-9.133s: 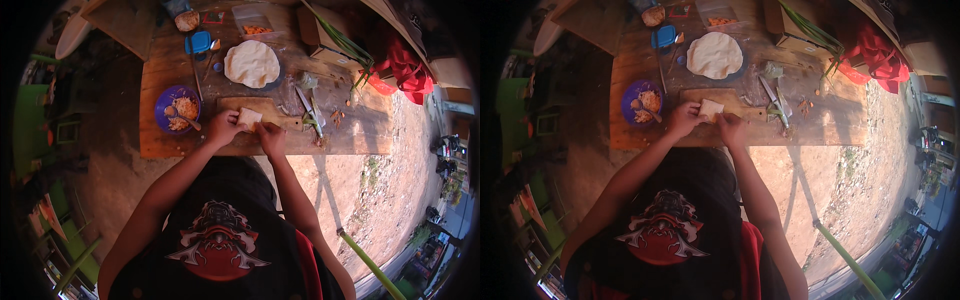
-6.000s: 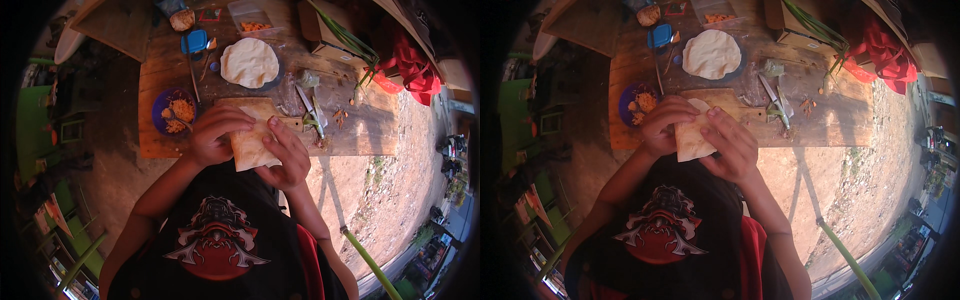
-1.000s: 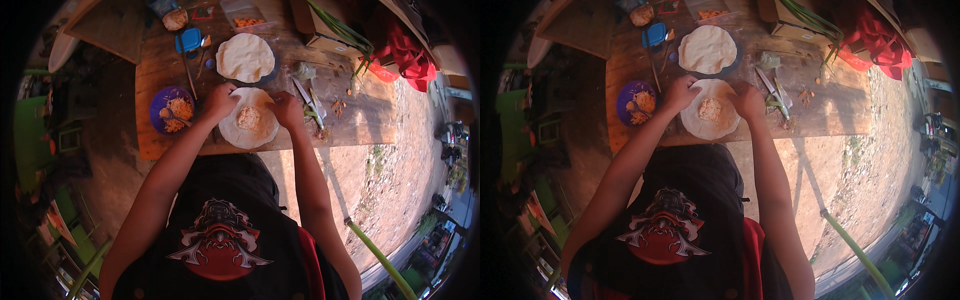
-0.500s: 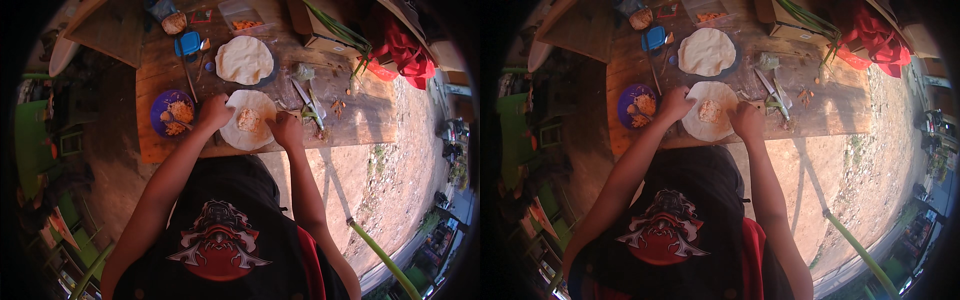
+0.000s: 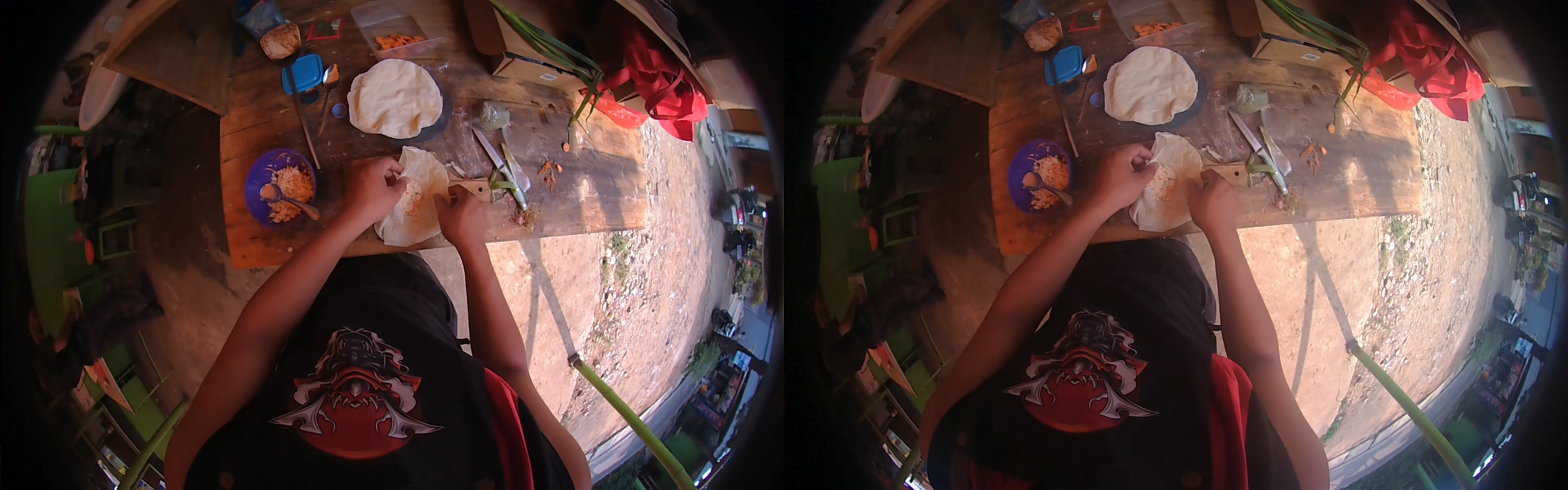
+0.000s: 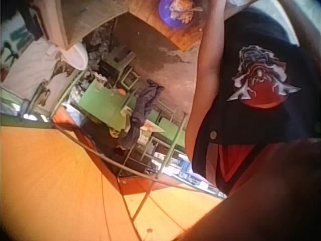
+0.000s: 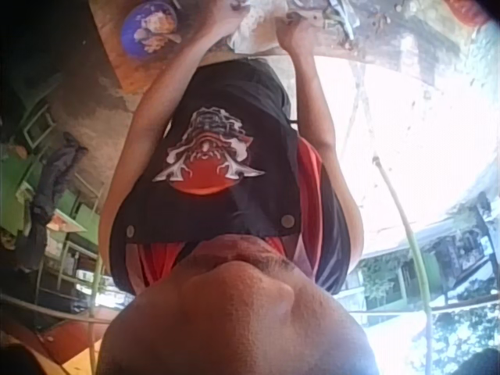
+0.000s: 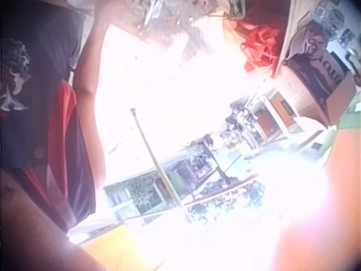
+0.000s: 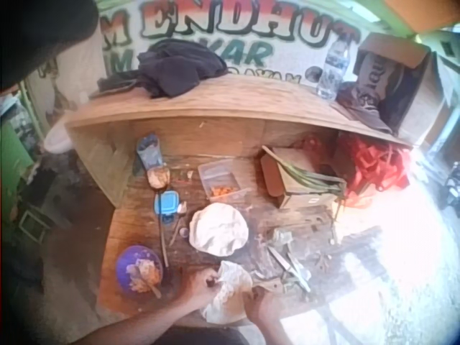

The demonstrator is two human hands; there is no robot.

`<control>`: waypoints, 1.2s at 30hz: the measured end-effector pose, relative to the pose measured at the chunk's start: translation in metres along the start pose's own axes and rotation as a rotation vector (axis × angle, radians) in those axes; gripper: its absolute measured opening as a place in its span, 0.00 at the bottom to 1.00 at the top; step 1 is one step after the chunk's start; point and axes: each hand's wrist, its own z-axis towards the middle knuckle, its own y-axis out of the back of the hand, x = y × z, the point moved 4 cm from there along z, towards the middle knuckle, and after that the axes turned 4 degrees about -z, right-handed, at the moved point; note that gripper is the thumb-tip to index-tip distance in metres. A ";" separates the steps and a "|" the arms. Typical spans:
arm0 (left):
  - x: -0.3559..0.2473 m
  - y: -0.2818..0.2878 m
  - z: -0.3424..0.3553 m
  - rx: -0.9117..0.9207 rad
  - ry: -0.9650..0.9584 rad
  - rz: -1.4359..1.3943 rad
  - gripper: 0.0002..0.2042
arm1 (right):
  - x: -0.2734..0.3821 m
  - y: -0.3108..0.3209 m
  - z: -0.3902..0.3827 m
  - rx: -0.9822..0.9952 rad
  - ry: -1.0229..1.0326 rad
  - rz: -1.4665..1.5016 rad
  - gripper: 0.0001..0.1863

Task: The person scoops a shredded filling from a bowl onto a flat sheet of dough and folds the dough around the filling to form a wrapped parcel. The person repeats this process with a second sheet, handling the dough and filling by hand.

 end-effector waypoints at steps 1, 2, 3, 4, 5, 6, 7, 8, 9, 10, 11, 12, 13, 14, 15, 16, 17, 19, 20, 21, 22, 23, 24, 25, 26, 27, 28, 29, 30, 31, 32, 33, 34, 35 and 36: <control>0.000 -0.002 0.000 -0.011 -0.032 -0.015 0.11 | -0.001 -0.001 0.000 0.010 0.001 0.001 0.22; 0.000 -0.003 0.001 -0.023 -0.064 -0.030 0.10 | -0.002 -0.001 0.001 0.020 0.003 0.003 0.23; -0.002 -0.005 0.001 -0.022 -0.048 -0.047 0.10 | -0.003 -0.002 0.001 0.029 0.003 0.002 0.24; -0.003 -0.007 0.001 -0.021 -0.032 -0.064 0.09 | -0.005 -0.002 0.001 0.031 0.003 0.019 0.24; -0.004 -0.009 0.001 -0.020 -0.016 -0.080 0.09 | -0.008 -0.003 0.001 0.032 0.002 0.037 0.24; -0.005 -0.011 0.000 0.000 -0.007 -0.076 0.10 | -0.009 -0.004 0.001 0.034 0.002 0.055 0.24; -0.006 -0.013 0.000 0.021 0.002 -0.072 0.10 | -0.011 -0.004 0.001 0.038 0.002 0.067 0.24; -0.007 -0.015 0.001 0.042 0.011 -0.069 0.11 | -0.012 -0.004 0.002 0.041 0.002 0.080 0.23; -0.003 -0.020 0.000 0.068 0.036 -0.049 0.12 | -0.013 -0.005 0.002 0.046 0.003 0.092 0.23; 0.002 -0.026 0.000 0.093 0.061 -0.029 0.13 | -0.013 -0.006 0.002 0.047 0.003 0.108 0.24; 0.006 -0.031 0.000 0.119 0.086 -0.009 0.14 | -0.014 -0.007 0.002 0.049 0.003 0.124 0.24; 0.006 -0.034 0.000 0.134 0.090 -0.005 0.15 | -0.016 -0.008 0.002 0.049 -0.001 0.138 0.24; 0.006 -0.038 -0.001 0.149 0.095 0.000 0.16 | -0.018 -0.009 0.002 0.053 -0.009 0.165 0.25; 0.007 -0.041 -0.001 0.164 0.099 0.004 0.18 | -0.019 -0.011 0.001 0.056 -0.018 0.192 0.25; 0.008 -0.043 -0.002 0.159 0.103 -0.012 0.17 | -0.020 -0.012 0.001 0.061 -0.023 0.221 0.26; 0.009 -0.045 -0.002 0.154 0.107 -0.029 0.17 | -0.019 -0.013 0.001 0.057 -0.003 0.221 0.25; 0.010 -0.046 -0.003 0.148 0.112 -0.045 0.17 | -0.019 -0.013 0.001 0.052 0.019 0.221 0.24; 0.025 -0.051 -0.006 0.167 0.227 -0.256 0.17 | -0.016 -0.014 0.000 0.056 0.039 0.229 0.24; 0.034 -0.052 -0.009 0.175 0.284 -0.362 0.17 | -0.015 -0.015 -0.001 0.063 0.038 0.237 0.25; 0.031 -0.049 -0.012 0.178 0.351 -0.418 0.16 | -0.017 -0.015 -0.001 0.066 0.030 0.241 0.25; 0.023 -0.041 -0.019 0.180 0.418 -0.472 0.15 | -0.019 -0.014 -0.002 0.051 0.036 0.237 0.25; 0.019 -0.036 -0.027 0.182 0.485 -0.525 0.14 | -0.021 -0.014 -0.002 0.036 0.042 0.232 0.25; 0.026 -0.026 -0.033 0.116 0.346 -0.365 0.15 | -0.017 -0.014 -0.003 0.027 0.058 0.232 0.26; 0.037 -0.018 -0.040 0.052 0.209 -0.206 0.16 | -0.015 -0.014 -0.003 0.041 0.053 0.257 0.25; 0.046 -0.016 -0.048 -0.010 0.074 -0.046 0.18 | -0.012 -0.013 -0.004 0.055 0.049 0.283 0.25; 0.041 -0.015 -0.054 -0.002 0.106 0.032 0.18 | -0.013 -0.014 -0.004 0.064 0.036 0.305 0.25; 0.029 -0.009 -0.059 0.004 0.139 0.112 0.18 | -0.016 -0.017 -0.005 0.087 -0.017 0.344 0.25; 0.023 -0.006 -0.062 0.010 0.171 0.192 0.19 | -0.020 -0.020 -0.005 0.111 -0.071 0.382 0.26; 0.025 -0.006 -0.063 0.068 0.198 0.214 0.19 | -0.019 -0.021 -0.006 0.138 -0.120 0.419 0.26; 0.027 -0.006 -0.064 0.126 0.224 0.235 0.20 | -0.018 -0.020 -0.007 0.145 -0.109 0.365 0.25; 0.029 -0.006 -0.066 0.185 0.250 0.256 0.20 | -0.017 -0.018 -0.008 0.151 -0.098 0.312 0.24; 0.028 -0.006 -0.067 0.191 0.251 0.286 0.20 | -0.014 -0.016 -0.009 0.155 -0.088 0.259 0.24; 0.027 -0.007 -0.069 0.197 0.252 0.317 0.20 | -0.011 -0.013 -0.010 0.121 -0.065 0.213 0.23; 0.026 -0.007 -0.070 0.204 0.253 0.347 0.21 | -0.008 -0.010 -0.012 0.087 -0.042 0.168 0.23; 0.025 -0.008 -0.070 0.222 0.289 0.359 0.21 | -0.006 -0.008 -0.013 0.050 -0.021 0.124 0.23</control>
